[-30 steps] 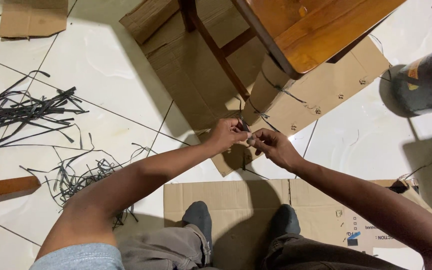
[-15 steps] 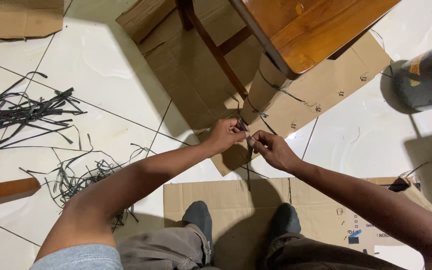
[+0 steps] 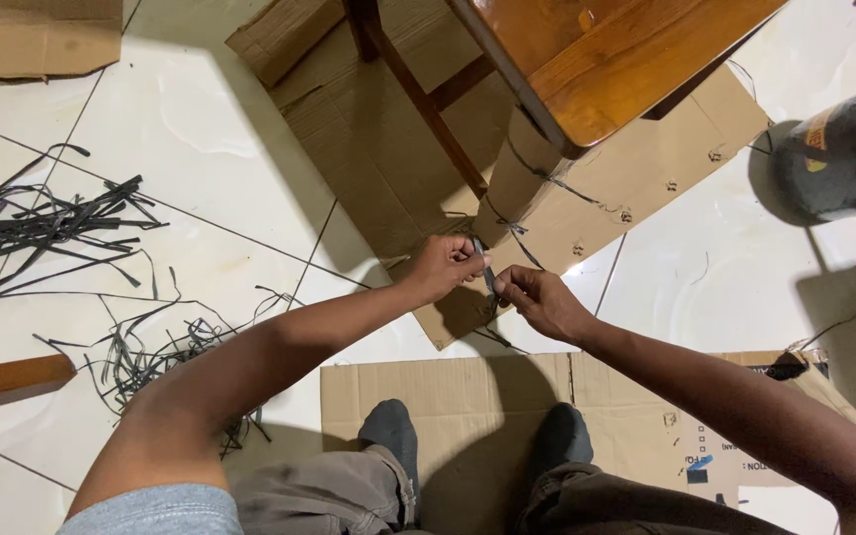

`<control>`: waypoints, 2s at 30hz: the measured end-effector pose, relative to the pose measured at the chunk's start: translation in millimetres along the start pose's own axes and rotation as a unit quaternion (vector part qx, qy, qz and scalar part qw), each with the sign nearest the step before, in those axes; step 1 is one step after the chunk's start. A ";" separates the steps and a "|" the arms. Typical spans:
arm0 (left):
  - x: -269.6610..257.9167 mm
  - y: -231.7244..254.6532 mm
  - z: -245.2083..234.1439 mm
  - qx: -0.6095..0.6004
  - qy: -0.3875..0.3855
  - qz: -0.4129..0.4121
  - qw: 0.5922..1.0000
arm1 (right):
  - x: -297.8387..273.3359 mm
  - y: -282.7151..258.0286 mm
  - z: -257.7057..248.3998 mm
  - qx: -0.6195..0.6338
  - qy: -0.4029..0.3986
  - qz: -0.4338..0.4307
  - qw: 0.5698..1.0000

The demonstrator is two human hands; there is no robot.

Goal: Wiping a wooden chair with a cloth and then wrapping it with cardboard and plastic ties for transport

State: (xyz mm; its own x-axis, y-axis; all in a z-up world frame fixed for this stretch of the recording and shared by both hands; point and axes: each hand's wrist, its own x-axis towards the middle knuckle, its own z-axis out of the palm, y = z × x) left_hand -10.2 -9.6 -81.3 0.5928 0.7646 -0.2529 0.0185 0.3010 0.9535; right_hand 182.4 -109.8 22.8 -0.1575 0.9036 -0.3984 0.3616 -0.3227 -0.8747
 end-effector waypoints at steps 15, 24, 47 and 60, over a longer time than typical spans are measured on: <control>-1.7 7.8 -5.4 -0.003 0.021 0.016 1.000 | 2.9 7.0 -0.1 0.036 -0.002 0.005 0.999; 8.9 -1.7 -26.4 0.032 0.060 -0.095 0.993 | 7.6 30.2 -34.7 -0.079 0.032 0.040 0.996; 98.3 17.3 -37.9 0.362 0.014 -0.061 0.930 | 120.7 27.0 -78.7 -0.082 0.201 0.028 0.976; 104.3 -4.2 -46.3 0.384 -0.016 0.011 0.923 | 157.1 78.9 -102.3 -0.026 -0.009 -0.085 0.996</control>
State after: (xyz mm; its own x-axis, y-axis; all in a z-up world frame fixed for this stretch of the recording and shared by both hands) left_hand 14.3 95.3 -119.3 0.6234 0.7444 -0.2391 0.5644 -0.2168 0.7965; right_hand 280.1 35.6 -80.6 -0.2371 0.9386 -0.2507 0.3746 -0.1498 -0.9150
